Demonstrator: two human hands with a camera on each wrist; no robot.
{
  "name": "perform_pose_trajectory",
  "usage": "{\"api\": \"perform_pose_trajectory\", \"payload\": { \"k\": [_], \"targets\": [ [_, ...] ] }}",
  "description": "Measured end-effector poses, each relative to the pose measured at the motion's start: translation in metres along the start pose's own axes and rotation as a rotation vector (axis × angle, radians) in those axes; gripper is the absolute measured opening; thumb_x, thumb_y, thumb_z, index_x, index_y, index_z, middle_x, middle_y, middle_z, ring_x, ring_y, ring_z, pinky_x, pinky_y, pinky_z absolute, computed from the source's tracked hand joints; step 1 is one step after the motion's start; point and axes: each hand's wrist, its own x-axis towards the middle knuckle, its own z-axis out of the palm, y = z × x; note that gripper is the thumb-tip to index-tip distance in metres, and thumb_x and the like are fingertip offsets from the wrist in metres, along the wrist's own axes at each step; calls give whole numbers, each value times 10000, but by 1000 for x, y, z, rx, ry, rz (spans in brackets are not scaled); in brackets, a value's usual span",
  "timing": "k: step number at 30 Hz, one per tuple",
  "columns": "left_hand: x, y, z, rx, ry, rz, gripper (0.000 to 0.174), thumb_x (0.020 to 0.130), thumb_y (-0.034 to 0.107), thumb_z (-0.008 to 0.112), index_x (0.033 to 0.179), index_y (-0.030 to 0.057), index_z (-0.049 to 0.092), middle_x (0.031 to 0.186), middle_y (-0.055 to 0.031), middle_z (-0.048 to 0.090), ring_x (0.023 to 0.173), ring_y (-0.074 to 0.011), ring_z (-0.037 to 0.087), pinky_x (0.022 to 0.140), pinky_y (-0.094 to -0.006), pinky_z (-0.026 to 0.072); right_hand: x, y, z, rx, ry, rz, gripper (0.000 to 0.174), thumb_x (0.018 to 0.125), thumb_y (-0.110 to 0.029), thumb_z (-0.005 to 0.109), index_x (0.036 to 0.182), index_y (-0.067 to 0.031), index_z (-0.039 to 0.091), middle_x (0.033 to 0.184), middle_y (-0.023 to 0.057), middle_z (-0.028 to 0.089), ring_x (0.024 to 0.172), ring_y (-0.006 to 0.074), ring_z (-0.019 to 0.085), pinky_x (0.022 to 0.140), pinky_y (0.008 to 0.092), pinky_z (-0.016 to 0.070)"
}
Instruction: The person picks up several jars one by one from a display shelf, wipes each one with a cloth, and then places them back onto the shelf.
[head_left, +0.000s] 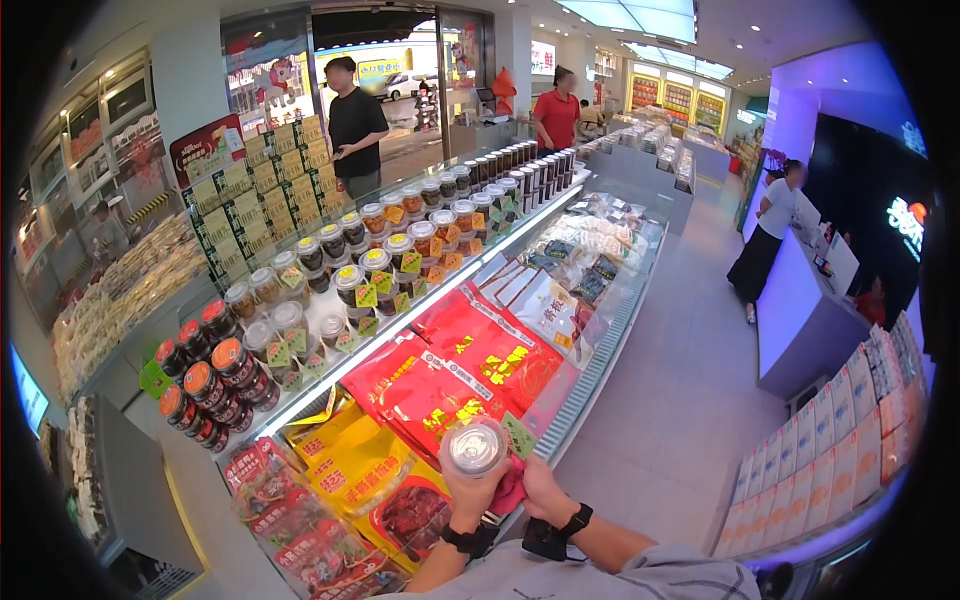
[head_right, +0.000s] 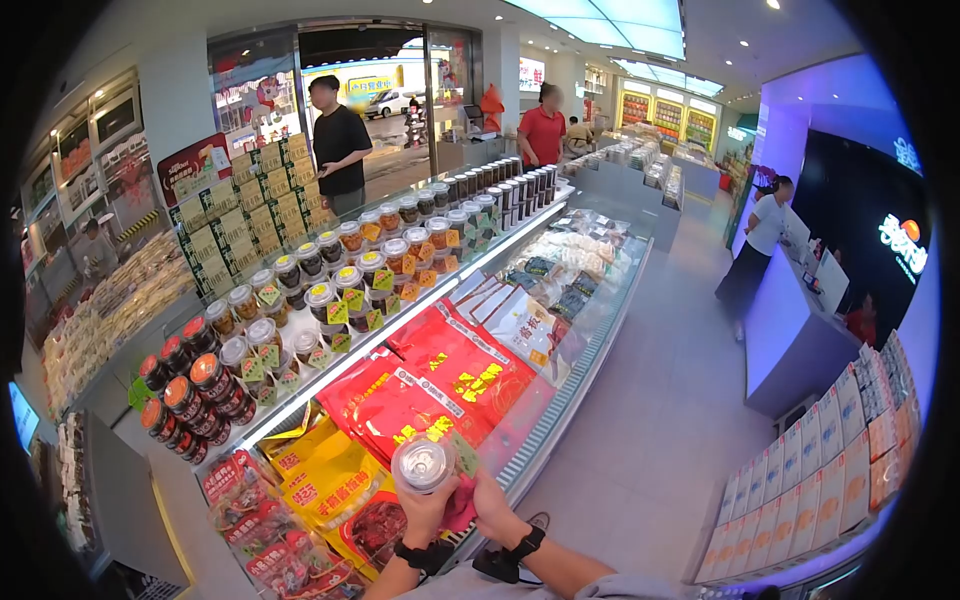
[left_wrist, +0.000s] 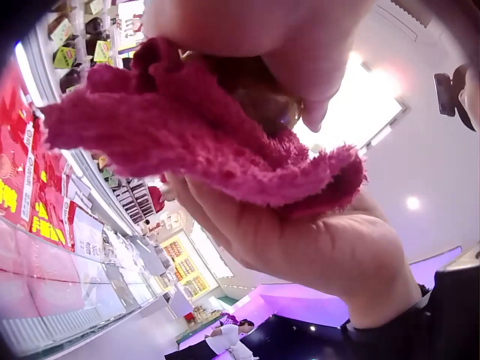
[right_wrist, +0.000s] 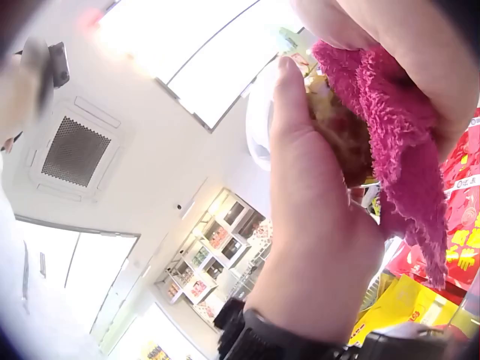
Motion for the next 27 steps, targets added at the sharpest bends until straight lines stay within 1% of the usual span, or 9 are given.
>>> {"api": "perform_pose_trajectory", "payload": {
  "k": [3,6,9,12,15,18,21,24,27],
  "targets": [
    [-1,2,8,-131,94,-108,836,655,45,833,1347,2,365,1265,-113,507,1157,-205,523,1013,-356,413,-8,16,6,-204,65,-136,390,1034,-171,345,1401,-39,357,1246,81,554,1091,164,566,956,325,450],
    [-6,16,15,-104,167,-171,885,646,91,871,1353,-7,346,1265,-131,508,1158,-214,516,990,-344,424,-13,19,18,-409,66,-471,418,1036,-195,360,1421,-37,327,1243,87,550,1126,180,544,992,319,421],
    [-12,6,12,-104,152,-116,884,646,104,875,1349,-11,352,1250,-136,522,1144,-211,528,982,-337,429,-1,20,3,-409,57,-409,433,1050,-175,312,1451,-11,302,1383,123,442,1229,166,438,1058,318,345],
    [-10,7,7,-108,91,-72,869,647,120,877,1339,-16,369,1231,-135,541,1127,-212,544,971,-332,440,15,14,-3,-124,41,-264,414,1040,-225,345,1389,-12,414,1350,117,500,1204,182,489,1040,339,382],
    [-5,12,-4,-121,-86,-139,851,646,140,881,1321,-21,390,1219,-131,553,1117,-213,555,968,-335,446,12,-18,2,82,-131,169,408,1022,-304,386,1304,-39,516,1279,104,577,1154,202,553,1002,362,435],
    [1,25,-6,-129,-187,-123,841,641,148,884,1308,-23,402,1212,-126,560,1121,-216,556,964,-339,450,2,-25,12,54,-35,232,416,1007,-367,407,1250,-63,556,1211,97,626,1099,216,598,961,382,475],
    [-1,25,1,-153,-90,-85,856,630,149,890,1309,-23,397,1222,-128,550,1113,-218,562,956,-341,455,4,-13,9,49,39,177,415,1022,-344,379,1284,-57,526,1239,97,607,1113,199,585,969,368,464],
    [-1,8,3,54,8,61,861,637,121,882,1321,-20,378,1245,-134,528,1128,-226,553,970,-339,445,-2,2,5,59,7,27,374,1020,-246,392,1324,-44,476,1249,65,590,1114,179,575,979,337,459],
    [4,-7,5,-36,117,-44,858,657,89,866,1339,-12,355,1265,-134,507,1149,-225,533,990,-337,427,-21,8,18,-222,6,-93,436,1035,-199,367,1428,-15,326,1349,72,486,1201,168,488,1034,294,386]
  ]
}}
